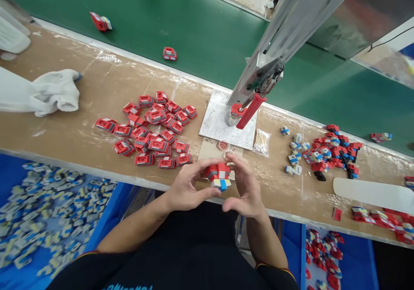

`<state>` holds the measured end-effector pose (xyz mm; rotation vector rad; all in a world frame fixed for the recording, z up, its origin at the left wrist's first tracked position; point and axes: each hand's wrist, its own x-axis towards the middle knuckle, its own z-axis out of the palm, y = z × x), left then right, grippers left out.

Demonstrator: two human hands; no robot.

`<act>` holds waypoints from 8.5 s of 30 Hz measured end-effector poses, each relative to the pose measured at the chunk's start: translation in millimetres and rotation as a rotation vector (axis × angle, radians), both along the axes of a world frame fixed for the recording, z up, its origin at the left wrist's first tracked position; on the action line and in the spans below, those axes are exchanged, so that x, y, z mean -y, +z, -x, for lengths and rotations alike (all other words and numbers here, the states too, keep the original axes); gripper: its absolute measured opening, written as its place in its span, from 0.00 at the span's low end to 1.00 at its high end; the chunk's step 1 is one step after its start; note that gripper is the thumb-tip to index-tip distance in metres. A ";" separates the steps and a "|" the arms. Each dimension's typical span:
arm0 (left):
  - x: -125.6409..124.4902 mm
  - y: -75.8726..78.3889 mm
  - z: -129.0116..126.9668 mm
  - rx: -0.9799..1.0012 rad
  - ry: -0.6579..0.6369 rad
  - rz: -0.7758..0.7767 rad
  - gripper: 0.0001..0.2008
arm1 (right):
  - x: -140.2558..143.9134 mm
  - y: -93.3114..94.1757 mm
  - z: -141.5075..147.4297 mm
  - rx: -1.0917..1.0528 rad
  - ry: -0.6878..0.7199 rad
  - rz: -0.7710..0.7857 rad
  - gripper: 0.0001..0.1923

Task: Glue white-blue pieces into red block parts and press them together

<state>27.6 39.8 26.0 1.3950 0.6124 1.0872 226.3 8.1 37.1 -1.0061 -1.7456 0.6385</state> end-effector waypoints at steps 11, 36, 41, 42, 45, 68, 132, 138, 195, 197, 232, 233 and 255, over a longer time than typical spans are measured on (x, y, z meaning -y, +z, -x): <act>-7.9 -13.9 1.0 0.249 -0.026 0.149 0.28 | -8.9 -6.7 -11.1 -0.071 -0.038 -0.018 0.32; -22.4 -1.9 58.7 0.539 0.196 0.535 0.24 | -163.3 92.0 -82.5 -0.097 -0.306 -0.380 0.20; -21.9 2.4 67.0 0.492 0.220 0.493 0.21 | -159.7 -11.2 -68.4 0.069 -0.522 0.223 0.37; -23.2 3.8 66.6 0.478 0.208 0.481 0.21 | -164.6 -19.1 -62.8 0.064 -0.468 0.283 0.37; -25.4 7.6 64.5 0.442 0.168 0.445 0.20 | -170.4 -21.4 -56.9 0.052 -0.363 0.309 0.27; -215.9 -4.2 -77.3 -0.447 -0.122 -0.293 0.23 | -262.2 51.4 -194.4 0.398 -0.842 -0.006 0.25; -203.5 -16.4 -83.6 -0.468 -0.088 -0.360 0.18 | -128.7 35.3 -28.7 0.626 -0.011 -0.412 0.15; -203.2 -13.5 -83.5 -0.501 -0.058 -0.331 0.18 | -130.6 21.7 -85.2 0.474 -0.113 -0.639 0.19; 19.1 5.1 2.2 -0.019 -0.165 0.243 0.19 | 27.1 18.9 -11.3 0.241 -0.058 -0.114 0.19; 9.6 -1.7 2.6 0.114 -0.104 0.440 0.20 | 16.9 13.3 -23.9 0.261 -0.190 -0.111 0.19; -66.6 -3.1 -8.7 -0.180 -0.068 0.103 0.19 | -55.3 37.1 -43.2 -0.044 -0.300 -0.192 0.05; -66.4 -3.3 -9.4 -0.230 -0.034 0.021 0.18 | -56.7 39.9 -38.8 -0.089 -0.297 -0.205 0.05; -63.9 -8.5 -9.4 -0.309 0.019 -0.287 0.10 | -60.3 23.4 -5.0 -0.080 -0.166 -0.188 0.07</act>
